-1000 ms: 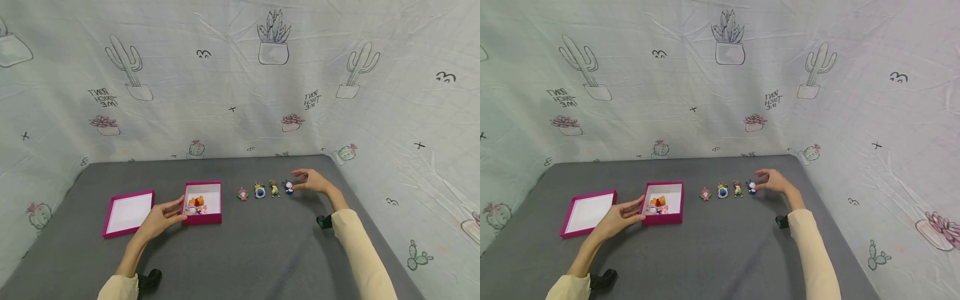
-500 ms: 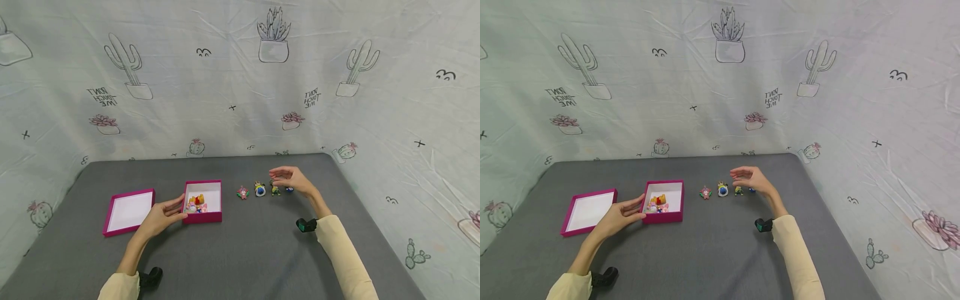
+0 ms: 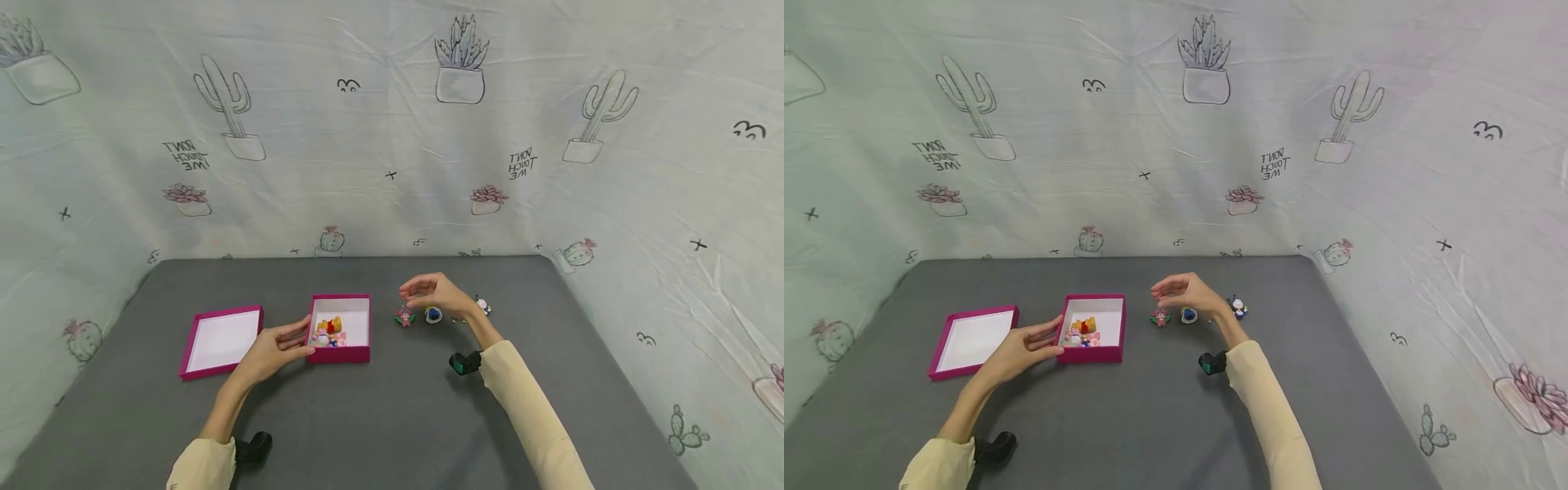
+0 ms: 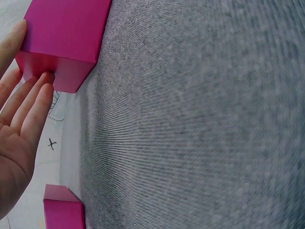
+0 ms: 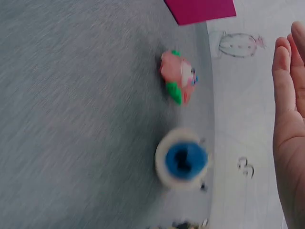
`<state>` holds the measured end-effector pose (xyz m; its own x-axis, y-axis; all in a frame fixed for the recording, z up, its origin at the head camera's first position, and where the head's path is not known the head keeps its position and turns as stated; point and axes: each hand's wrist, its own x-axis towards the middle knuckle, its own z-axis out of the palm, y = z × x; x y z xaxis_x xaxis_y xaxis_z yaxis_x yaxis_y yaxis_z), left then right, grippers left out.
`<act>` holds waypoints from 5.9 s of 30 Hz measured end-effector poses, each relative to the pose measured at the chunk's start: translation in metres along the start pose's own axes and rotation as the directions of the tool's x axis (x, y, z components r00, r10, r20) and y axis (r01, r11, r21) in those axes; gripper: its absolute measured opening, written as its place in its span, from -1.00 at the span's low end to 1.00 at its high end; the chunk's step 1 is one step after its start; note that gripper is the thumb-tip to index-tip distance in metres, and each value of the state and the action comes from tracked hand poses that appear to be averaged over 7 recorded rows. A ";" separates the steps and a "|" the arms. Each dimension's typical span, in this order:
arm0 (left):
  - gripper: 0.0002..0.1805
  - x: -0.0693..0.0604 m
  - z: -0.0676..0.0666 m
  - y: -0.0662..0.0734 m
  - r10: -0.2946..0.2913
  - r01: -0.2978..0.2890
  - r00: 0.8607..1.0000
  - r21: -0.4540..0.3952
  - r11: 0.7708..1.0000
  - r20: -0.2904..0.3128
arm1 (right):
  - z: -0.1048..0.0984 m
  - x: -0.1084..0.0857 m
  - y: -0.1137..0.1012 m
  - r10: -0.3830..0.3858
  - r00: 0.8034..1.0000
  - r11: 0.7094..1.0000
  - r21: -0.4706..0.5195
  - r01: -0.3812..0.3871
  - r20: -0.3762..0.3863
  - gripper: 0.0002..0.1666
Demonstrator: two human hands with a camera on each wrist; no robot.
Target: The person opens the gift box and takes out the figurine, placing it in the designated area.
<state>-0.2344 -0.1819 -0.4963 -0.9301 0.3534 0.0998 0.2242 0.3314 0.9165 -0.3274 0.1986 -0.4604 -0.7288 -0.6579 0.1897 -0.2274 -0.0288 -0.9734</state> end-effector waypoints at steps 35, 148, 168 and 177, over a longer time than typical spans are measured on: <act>-0.31 0.007 0.012 0.000 -0.011 0.011 1.000 -0.043 0.999 0.013 | 0.078 0.119 0.008 0.223 0.864 0.974 -0.144 -0.176 0.451 -0.70; -0.30 0.001 0.004 0.007 -0.033 0.033 0.999 -0.010 0.999 -0.018 | 0.088 0.115 -0.018 0.453 0.787 0.650 -0.760 0.029 0.418 -0.72; -0.27 -0.002 0.005 0.007 -0.040 0.040 0.999 -0.012 0.999 -0.032 | 0.092 0.111 -0.020 0.473 0.778 0.575 -0.814 0.084 0.414 -0.93; -0.28 -0.005 0.010 0.004 -0.034 0.034 0.999 -0.011 0.999 -0.042 | 0.091 0.106 -0.019 0.443 0.784 0.603 -0.791 0.099 0.436 -0.93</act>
<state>-0.2262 -0.1738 -0.4972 -0.9486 0.3048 0.0848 0.1897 0.3336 0.9234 -0.3419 0.0610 -0.4339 -0.3905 -0.8561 -0.3385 -0.7203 0.5131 -0.4669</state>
